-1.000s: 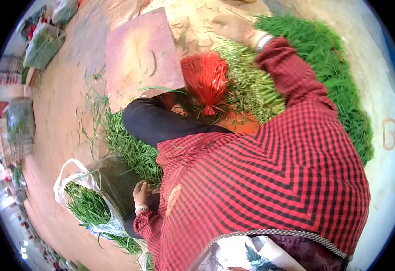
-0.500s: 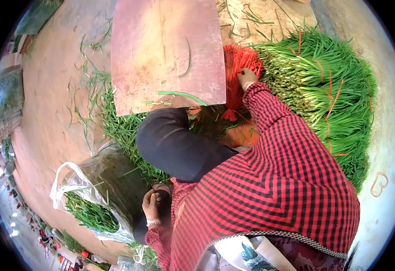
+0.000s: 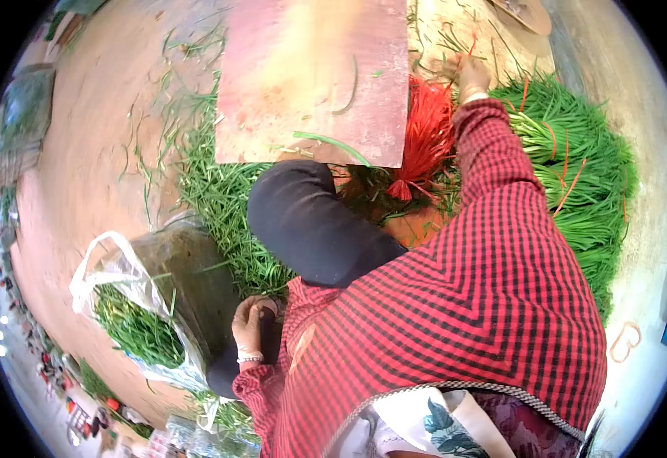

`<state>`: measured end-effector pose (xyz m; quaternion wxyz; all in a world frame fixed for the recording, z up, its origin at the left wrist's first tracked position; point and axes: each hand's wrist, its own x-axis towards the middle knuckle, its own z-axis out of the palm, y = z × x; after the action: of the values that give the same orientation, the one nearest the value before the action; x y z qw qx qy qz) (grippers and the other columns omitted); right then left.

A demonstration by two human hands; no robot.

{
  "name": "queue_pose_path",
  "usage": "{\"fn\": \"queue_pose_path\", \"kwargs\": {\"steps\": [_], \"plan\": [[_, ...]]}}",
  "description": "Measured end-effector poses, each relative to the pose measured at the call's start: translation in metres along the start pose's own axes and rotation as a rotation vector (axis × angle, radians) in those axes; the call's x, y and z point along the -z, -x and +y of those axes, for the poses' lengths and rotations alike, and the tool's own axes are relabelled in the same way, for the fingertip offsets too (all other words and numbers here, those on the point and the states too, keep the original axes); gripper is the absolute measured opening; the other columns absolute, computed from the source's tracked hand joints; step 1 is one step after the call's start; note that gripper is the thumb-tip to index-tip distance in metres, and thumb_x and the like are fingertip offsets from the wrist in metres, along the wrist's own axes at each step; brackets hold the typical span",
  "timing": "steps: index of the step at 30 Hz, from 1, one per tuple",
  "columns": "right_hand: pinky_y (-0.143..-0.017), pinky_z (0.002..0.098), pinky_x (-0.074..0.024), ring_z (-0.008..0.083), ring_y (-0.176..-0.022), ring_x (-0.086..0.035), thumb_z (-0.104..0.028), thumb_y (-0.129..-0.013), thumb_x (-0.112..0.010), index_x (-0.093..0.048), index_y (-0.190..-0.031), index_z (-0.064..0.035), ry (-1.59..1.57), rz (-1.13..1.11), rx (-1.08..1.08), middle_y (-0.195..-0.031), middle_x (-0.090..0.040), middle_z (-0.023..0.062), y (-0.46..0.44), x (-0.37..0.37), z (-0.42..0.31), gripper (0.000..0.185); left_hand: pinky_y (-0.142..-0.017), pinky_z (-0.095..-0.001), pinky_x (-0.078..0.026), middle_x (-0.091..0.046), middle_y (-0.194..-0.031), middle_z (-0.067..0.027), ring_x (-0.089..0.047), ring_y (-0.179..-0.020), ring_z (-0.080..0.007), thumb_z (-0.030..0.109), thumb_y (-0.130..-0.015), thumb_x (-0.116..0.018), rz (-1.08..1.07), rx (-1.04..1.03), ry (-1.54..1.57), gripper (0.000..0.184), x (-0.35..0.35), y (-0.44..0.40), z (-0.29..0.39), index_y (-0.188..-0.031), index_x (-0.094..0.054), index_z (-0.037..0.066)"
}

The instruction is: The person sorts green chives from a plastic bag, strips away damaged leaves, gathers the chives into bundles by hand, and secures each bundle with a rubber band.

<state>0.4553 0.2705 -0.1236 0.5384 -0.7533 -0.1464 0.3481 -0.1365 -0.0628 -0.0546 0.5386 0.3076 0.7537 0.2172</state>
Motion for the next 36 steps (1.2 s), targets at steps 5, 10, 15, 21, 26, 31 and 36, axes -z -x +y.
{"fn": "queue_pose_path", "kwargs": {"steps": [5,10,15,21,26,31,36], "plan": [[-0.061,0.0268,-0.0528,0.0159,-0.075,-0.065,-0.017,-0.096,-0.054,-0.064,-0.106,-0.0011,-0.111,-0.339,0.421,-0.093,-0.068,0.0083,0.030,-0.067,-0.070,0.021,-0.074,-0.0220,-0.046,-0.063,-0.094,-0.0021,-0.055,-0.080,-0.0083,0.012,-0.090,-0.062,0.204,-0.204,-0.030,0.032,-0.001,0.012,0.029,-0.119,-0.060,-0.001],[-0.093,0.0299,-0.0434,0.0190,-0.107,-0.059,-0.010,-0.095,-0.053,-0.063,-0.118,-0.0056,0.430,-0.886,1.222,-0.114,-0.065,0.0083,0.107,-0.152,-0.067,0.026,-0.089,-0.0267,-0.048,-0.067,-0.109,-0.0092,-0.063,-0.101,-0.0144,0.008,-0.089,-0.063,0.547,-0.362,0.040,0.030,0.026,0.050,0.049,-0.118,-0.061,0.000],[-0.098,0.0338,-0.0414,0.0280,-0.119,-0.053,-0.016,-0.092,-0.053,-0.059,-0.122,-0.0024,1.154,-1.013,1.293,-0.128,-0.056,0.0189,0.140,-0.187,-0.039,0.033,-0.083,-0.0258,-0.049,-0.067,-0.103,-0.0080,-0.063,-0.093,-0.0135,-0.002,-0.090,-0.057,1.051,-0.544,0.167,0.029,0.059,0.124,0.034,-0.118,-0.060,0.000],[-0.093,0.0318,-0.0445,0.0274,-0.109,-0.059,-0.013,-0.092,-0.056,-0.059,-0.118,-0.0021,0.802,-1.242,1.231,-0.116,-0.062,0.0155,0.251,-0.259,-0.078,0.029,-0.094,-0.0299,-0.045,-0.062,-0.117,-0.0110,-0.057,-0.108,-0.0174,0.013,-0.095,-0.055,1.404,-0.268,0.117,0.031,0.089,0.159,-0.059,-0.122,-0.057,-0.002],[-0.094,0.0298,-0.0441,0.0203,-0.110,-0.057,-0.002,-0.089,-0.057,-0.059,-0.120,-0.0018,0.421,-1.782,1.532,-0.117,-0.061,0.0115,0.517,-0.261,-0.097,0.031,-0.097,-0.0408,-0.041,-0.067,-0.098,-0.0138,-0.060,-0.094,-0.0319,0.033,-0.093,-0.057,1.283,-0.230,-0.320,0.029,0.070,0.144,-0.089,-0.096,-0.070,0.007],[-0.095,0.0362,-0.0463,0.0276,-0.112,-0.057,-0.022,-0.089,-0.059,-0.059,-0.119,-0.0036,0.293,-2.000,1.946,-0.122,-0.060,0.0123,0.688,-0.266,-0.047,0.035,-0.080,-0.0355,-0.049,-0.065,-0.076,-0.0127,-0.062,-0.073,-0.0302,0.027,-0.091,-0.061,1.183,-0.072,0.129,0.025,0.071,0.169,-0.103,-0.087,-0.069,0.004],[-0.108,0.0392,-0.0340,0.0340,-0.127,-0.044,-0.046,-0.081,-0.062,-0.056,-0.119,0.0043,0.543,-1.969,2.338,-0.130,-0.052,0.0221,0.795,-0.280,0.046,0.063,-0.097,-0.0341,-0.042,-0.046,-0.136,-0.0186,-0.049,-0.118,-0.0223,0.034,-0.090,-0.065,1.550,-0.058,0.654,0.066,0.083,0.167,-0.156,-0.137,-0.040,-0.004]]}}
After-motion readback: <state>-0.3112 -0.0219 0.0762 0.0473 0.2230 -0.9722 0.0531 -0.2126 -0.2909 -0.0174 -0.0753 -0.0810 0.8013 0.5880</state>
